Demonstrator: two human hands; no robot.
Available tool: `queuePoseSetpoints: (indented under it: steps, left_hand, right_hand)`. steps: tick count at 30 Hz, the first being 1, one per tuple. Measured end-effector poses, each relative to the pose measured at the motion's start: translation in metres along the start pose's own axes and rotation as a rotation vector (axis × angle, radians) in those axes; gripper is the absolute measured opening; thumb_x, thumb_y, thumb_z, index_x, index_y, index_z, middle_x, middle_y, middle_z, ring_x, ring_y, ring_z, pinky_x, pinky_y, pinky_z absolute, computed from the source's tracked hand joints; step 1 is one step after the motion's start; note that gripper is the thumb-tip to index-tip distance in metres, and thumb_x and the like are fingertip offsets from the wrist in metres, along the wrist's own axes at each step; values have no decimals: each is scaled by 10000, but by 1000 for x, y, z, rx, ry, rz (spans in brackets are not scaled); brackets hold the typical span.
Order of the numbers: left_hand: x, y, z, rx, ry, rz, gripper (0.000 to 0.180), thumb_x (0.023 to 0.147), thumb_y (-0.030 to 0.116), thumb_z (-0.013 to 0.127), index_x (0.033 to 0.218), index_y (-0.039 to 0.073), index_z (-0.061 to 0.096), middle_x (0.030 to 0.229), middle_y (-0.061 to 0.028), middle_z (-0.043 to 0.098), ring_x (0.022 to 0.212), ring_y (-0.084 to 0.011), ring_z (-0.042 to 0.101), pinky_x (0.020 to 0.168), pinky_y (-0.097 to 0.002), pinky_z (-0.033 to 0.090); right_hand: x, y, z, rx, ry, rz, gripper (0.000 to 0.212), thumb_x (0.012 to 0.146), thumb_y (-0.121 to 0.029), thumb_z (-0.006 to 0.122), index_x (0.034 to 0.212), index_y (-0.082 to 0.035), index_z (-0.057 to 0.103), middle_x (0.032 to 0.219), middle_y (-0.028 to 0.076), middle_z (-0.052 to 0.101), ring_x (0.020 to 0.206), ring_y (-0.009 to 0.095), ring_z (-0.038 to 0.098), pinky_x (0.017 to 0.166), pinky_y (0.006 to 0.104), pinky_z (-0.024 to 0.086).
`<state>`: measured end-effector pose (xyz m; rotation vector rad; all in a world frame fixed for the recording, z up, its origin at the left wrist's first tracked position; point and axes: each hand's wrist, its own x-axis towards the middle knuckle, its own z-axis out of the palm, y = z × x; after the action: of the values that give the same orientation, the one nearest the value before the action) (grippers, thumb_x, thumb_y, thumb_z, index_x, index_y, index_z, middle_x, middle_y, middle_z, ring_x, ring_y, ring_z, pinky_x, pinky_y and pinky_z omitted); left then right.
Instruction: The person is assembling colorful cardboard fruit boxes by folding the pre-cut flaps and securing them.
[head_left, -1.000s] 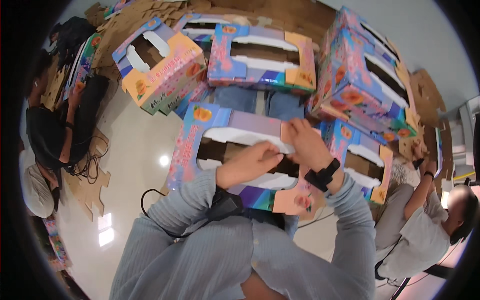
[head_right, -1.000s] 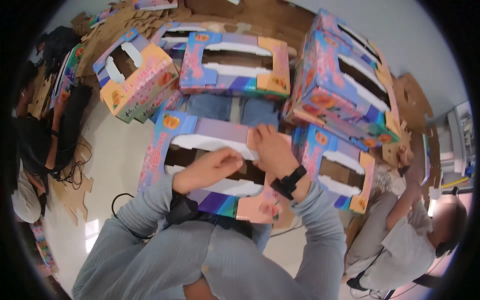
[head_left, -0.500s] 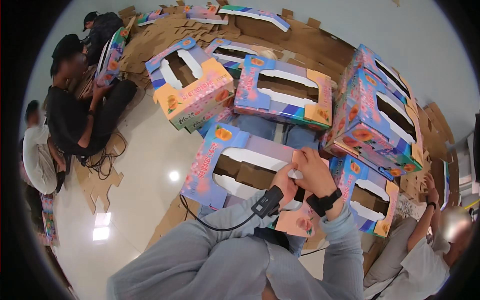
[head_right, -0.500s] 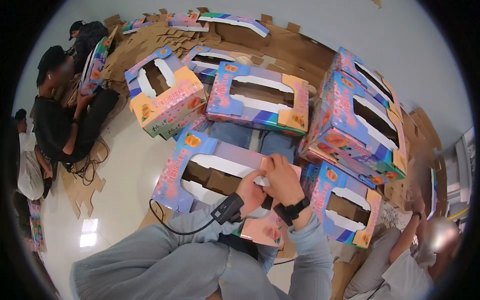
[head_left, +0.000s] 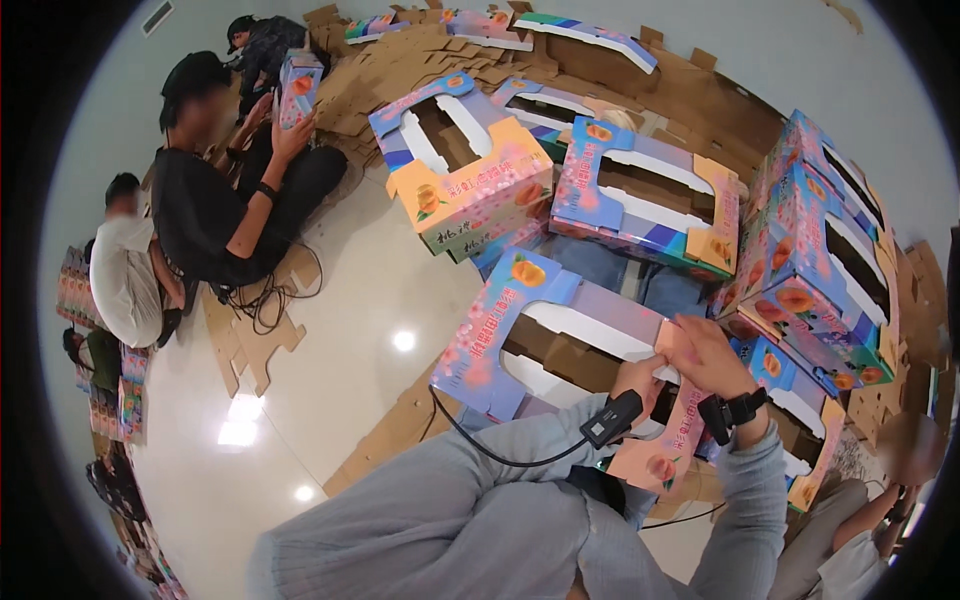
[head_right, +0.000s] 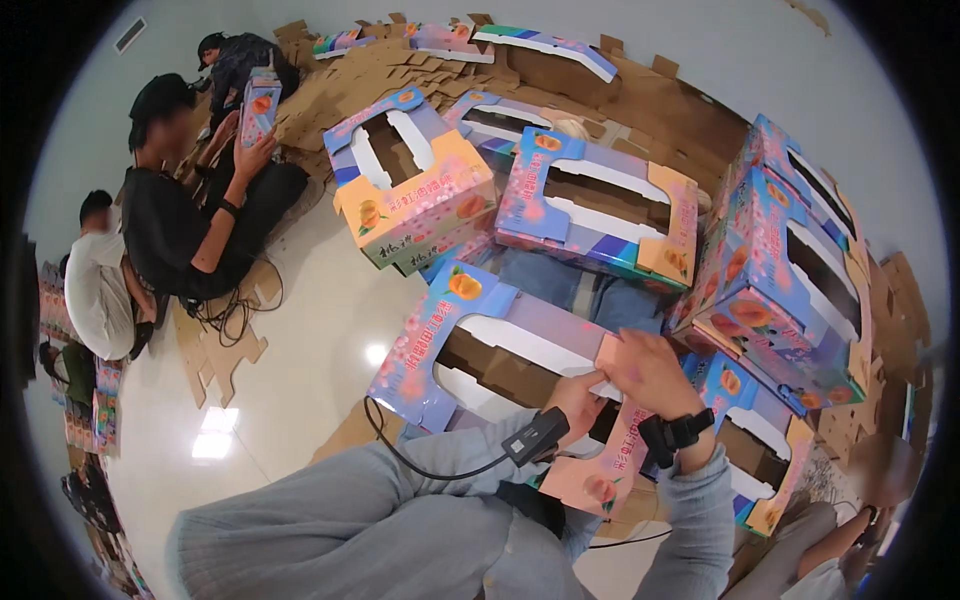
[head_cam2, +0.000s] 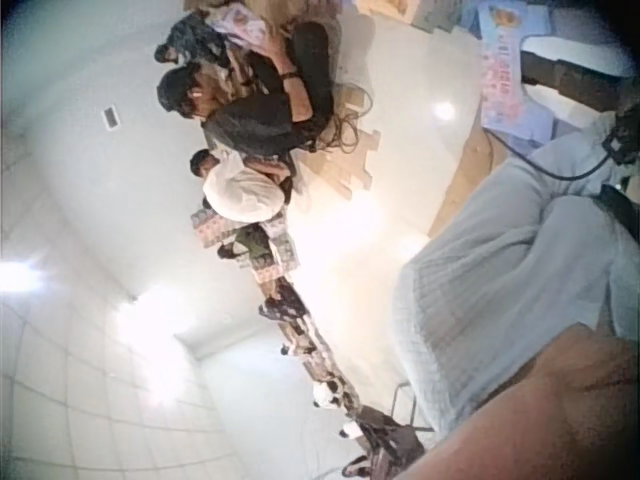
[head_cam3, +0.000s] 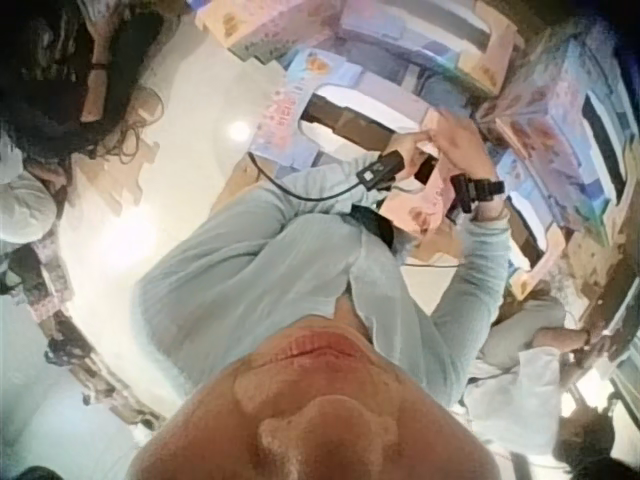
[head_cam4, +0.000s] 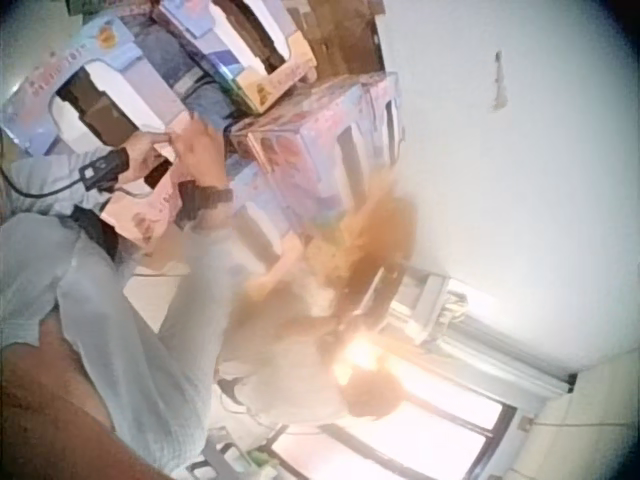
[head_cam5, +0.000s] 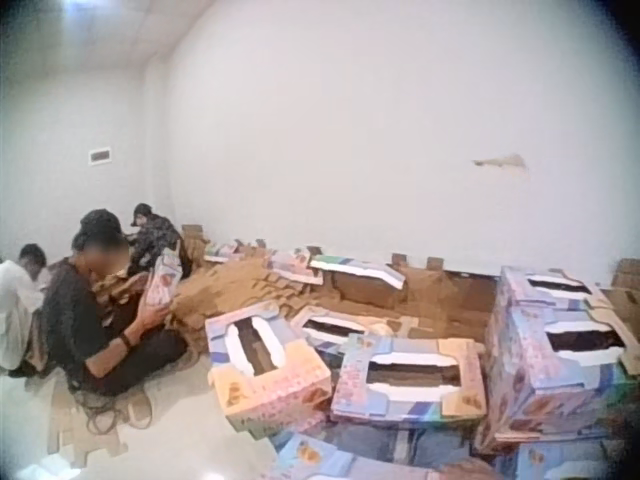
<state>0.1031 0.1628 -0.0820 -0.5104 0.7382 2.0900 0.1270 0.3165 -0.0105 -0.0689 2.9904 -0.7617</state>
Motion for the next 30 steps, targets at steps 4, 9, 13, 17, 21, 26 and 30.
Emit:
queuePoseSetpoints:
  steps: [4, 9, 13, 17, 21, 26, 30]
  left_hand:
    - [4, 3, -5, -58, -8, -91, 178, 957, 153, 643, 1120, 88, 616, 1070, -16, 655, 1002, -169, 593, 886, -328, 437]
    - [0, 8, -8, -128, -159, -140, 191, 976, 151, 611, 1149, 75, 584, 1092, -29, 638, 1019, -178, 599, 915, -332, 457]
    - [13, 6, -19, -183, -227, -215, 182, 983, 120, 565, 1155, 62, 576, 1141, -60, 637, 1068, -194, 603, 958, -341, 467]
    - [10, 7, -17, -181, -274, -212, 197, 984, 87, 550, 1177, 55, 574, 1154, -75, 643, 1061, -208, 618, 950, -346, 487]
    - [1, 22, -17, -102, -296, -240, 230, 1000, 100, 567, 1226, 64, 559, 1179, -70, 643, 1089, -184, 619, 971, -332, 488]
    - [-50, 27, 14, -11, -306, -206, 289, 1004, 71, 565, 1289, 51, 529, 1229, -61, 624, 1136, -174, 605, 1006, -329, 479]
    - [-82, 30, 23, 1, -318, -200, 318, 970, 65, 627, 1273, 41, 533, 1230, -57, 610, 1138, -156, 589, 980, -322, 478]
  right_hand:
    - [4, 10, 13, 0, -14, 170, 679, 921, -512, 578, 1363, 2, 535, 1327, 229, 570, 1222, 404, 536, 1013, 454, 435]
    - [5, -8, 3, 67, -79, 213, 660, 920, -527, 556, 1405, -81, 518, 1279, 180, 618, 1169, 392, 579, 976, 469, 452]
    - [-3, -16, 12, -13, 37, 183, 599, 923, -482, 560, 1395, -114, 536, 1233, 178, 646, 1104, 375, 618, 929, 483, 473]
    - [-9, -7, 16, -138, 87, 168, 568, 934, -450, 555, 1388, -107, 540, 1232, 178, 648, 1081, 371, 631, 907, 457, 492]
    - [0, -2, -11, 144, -78, 155, 612, 966, -478, 539, 1443, -99, 481, 1265, 202, 631, 1093, 397, 634, 931, 397, 499]
    - [-7, 6, -57, 479, -376, 347, 783, 961, -584, 540, 1474, -5, 422, 1349, 238, 573, 1221, 292, 581, 1004, 340, 456]
    - [-11, 11, -67, 620, -691, 333, 906, 938, -687, 488, 1511, 1, 356, 1489, 214, 438, 1374, 263, 420, 1093, 332, 367]
